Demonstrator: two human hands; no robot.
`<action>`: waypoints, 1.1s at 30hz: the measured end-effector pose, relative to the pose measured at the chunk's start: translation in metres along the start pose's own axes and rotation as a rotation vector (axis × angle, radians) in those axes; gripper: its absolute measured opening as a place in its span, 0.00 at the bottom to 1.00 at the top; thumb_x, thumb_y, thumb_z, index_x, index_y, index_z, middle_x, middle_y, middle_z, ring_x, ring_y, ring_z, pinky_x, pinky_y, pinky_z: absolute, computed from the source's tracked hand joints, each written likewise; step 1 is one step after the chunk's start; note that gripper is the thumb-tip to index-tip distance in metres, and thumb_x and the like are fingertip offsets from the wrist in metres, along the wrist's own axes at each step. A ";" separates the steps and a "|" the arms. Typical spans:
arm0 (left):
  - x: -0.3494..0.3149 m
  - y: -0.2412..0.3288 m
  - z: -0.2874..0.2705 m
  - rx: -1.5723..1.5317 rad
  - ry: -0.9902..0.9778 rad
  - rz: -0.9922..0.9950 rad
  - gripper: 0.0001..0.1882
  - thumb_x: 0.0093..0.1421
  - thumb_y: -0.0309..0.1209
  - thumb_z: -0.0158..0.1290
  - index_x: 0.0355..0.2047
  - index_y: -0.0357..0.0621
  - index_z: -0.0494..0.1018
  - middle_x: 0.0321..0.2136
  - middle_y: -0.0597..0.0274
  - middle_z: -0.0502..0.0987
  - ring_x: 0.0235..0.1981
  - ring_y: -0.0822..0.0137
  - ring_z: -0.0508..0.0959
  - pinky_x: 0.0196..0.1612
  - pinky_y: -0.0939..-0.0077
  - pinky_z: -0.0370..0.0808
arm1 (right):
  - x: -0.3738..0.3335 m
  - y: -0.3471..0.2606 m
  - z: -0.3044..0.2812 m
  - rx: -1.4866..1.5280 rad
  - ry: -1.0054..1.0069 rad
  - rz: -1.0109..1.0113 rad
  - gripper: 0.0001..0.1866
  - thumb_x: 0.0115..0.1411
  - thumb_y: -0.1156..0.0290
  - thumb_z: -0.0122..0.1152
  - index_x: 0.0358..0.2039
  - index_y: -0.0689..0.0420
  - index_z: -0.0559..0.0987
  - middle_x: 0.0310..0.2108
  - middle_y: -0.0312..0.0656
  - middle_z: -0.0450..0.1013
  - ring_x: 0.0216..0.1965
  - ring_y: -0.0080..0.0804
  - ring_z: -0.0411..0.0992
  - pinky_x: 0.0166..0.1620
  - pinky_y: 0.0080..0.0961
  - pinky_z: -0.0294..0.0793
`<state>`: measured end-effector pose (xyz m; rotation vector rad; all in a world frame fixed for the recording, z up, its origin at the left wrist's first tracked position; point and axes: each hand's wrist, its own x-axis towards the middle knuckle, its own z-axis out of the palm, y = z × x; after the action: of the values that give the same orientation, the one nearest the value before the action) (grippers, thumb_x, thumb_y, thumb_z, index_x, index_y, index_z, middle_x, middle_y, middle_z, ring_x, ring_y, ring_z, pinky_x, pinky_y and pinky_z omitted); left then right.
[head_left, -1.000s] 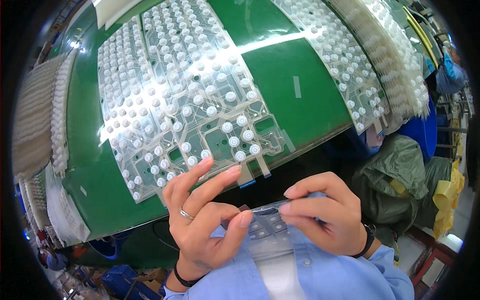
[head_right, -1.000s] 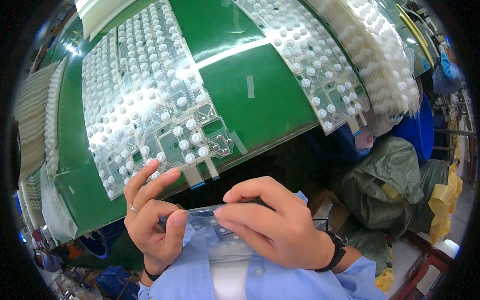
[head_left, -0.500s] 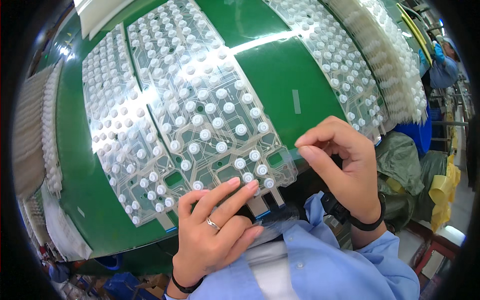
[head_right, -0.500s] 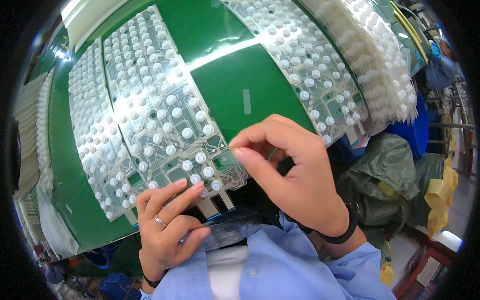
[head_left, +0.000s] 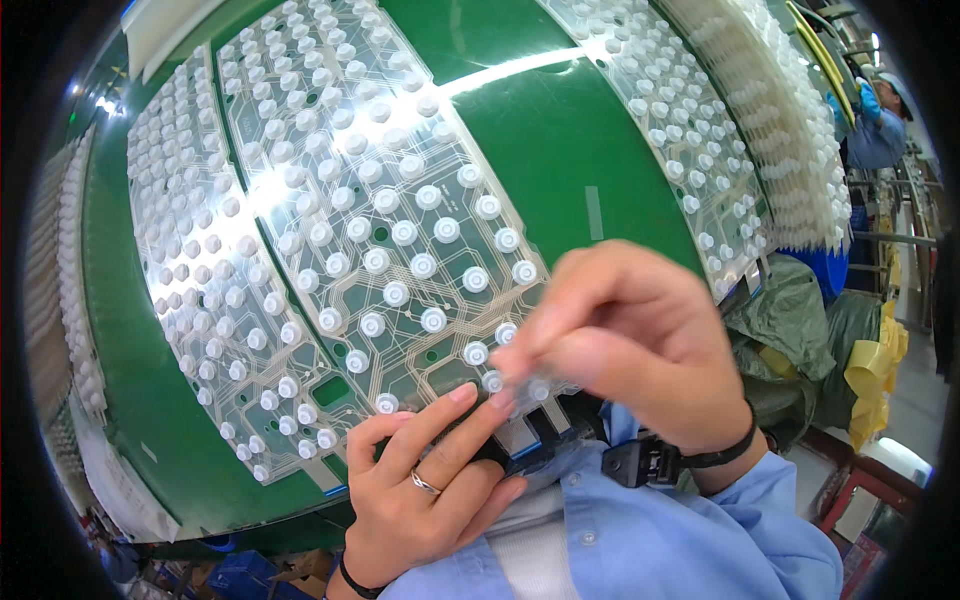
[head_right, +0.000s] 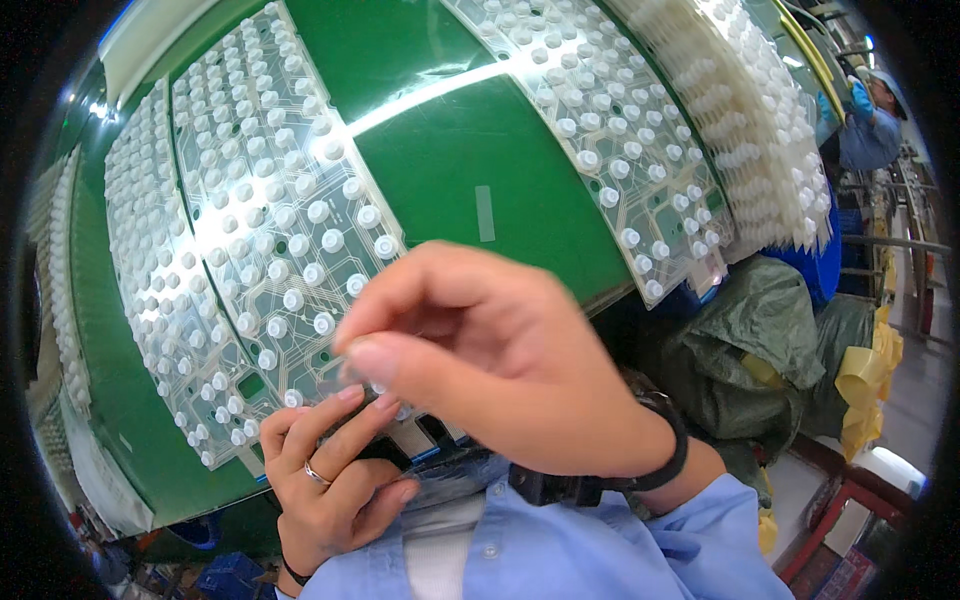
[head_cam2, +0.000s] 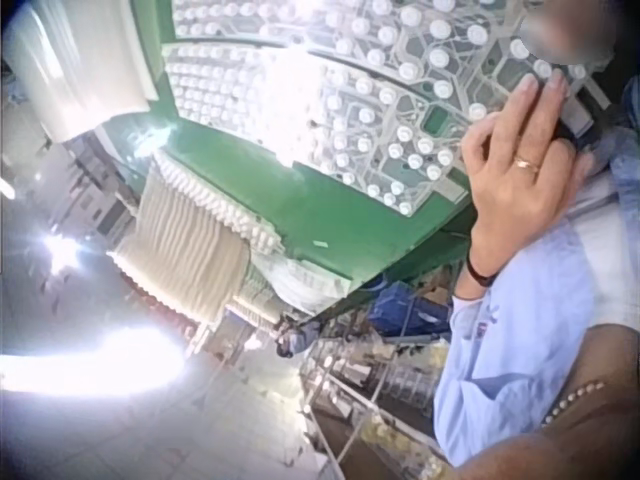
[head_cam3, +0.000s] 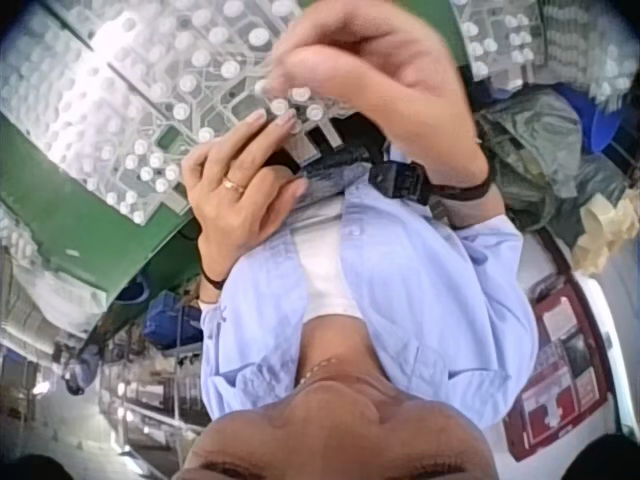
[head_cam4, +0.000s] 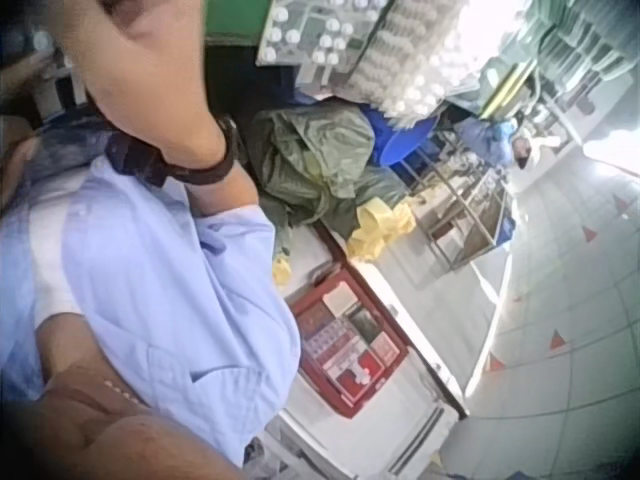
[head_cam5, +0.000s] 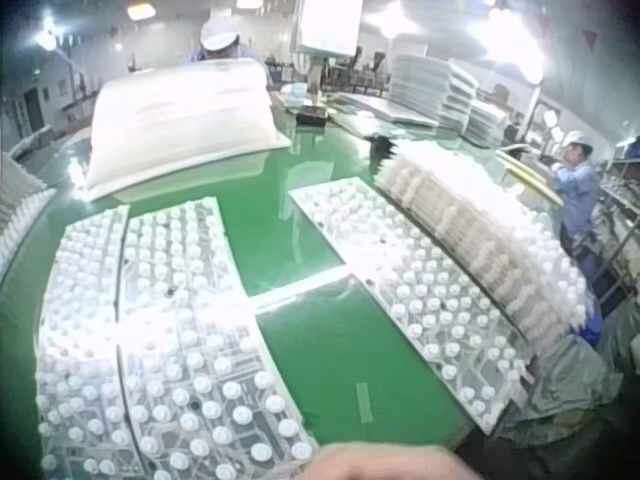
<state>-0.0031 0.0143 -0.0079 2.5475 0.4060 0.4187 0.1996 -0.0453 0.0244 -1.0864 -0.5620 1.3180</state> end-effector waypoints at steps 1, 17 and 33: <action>0.000 0.000 0.000 0.000 0.002 0.001 0.13 0.49 0.43 0.61 0.17 0.53 0.71 0.47 0.63 0.79 0.51 0.60 0.74 0.46 0.64 0.63 | 0.004 0.003 0.002 -0.018 -0.010 -0.006 0.05 0.62 0.81 0.53 0.38 0.65 0.73 0.35 0.43 0.73 0.40 0.27 0.74 0.45 0.24 0.73; 0.000 -0.001 0.001 0.002 -0.005 0.002 0.13 0.50 0.43 0.60 0.17 0.54 0.71 0.47 0.64 0.79 0.51 0.61 0.74 0.47 0.66 0.62 | -0.008 -0.004 -0.020 -0.856 0.203 -0.103 0.03 0.57 0.80 0.61 0.32 0.61 0.78 0.28 0.35 0.71 0.22 0.16 0.65 0.24 0.15 0.61; 0.000 -0.001 0.000 0.008 -0.017 0.004 0.14 0.50 0.45 0.61 0.17 0.54 0.71 0.47 0.65 0.79 0.52 0.62 0.74 0.46 0.66 0.62 | -0.001 0.002 -0.016 -0.990 0.253 -0.113 0.03 0.54 0.80 0.62 0.31 0.60 0.79 0.24 0.37 0.72 0.16 0.19 0.62 0.21 0.18 0.60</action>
<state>-0.0031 0.0148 -0.0084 2.5583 0.3978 0.3971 0.2117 -0.0514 0.0164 -1.9485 -1.1116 0.7486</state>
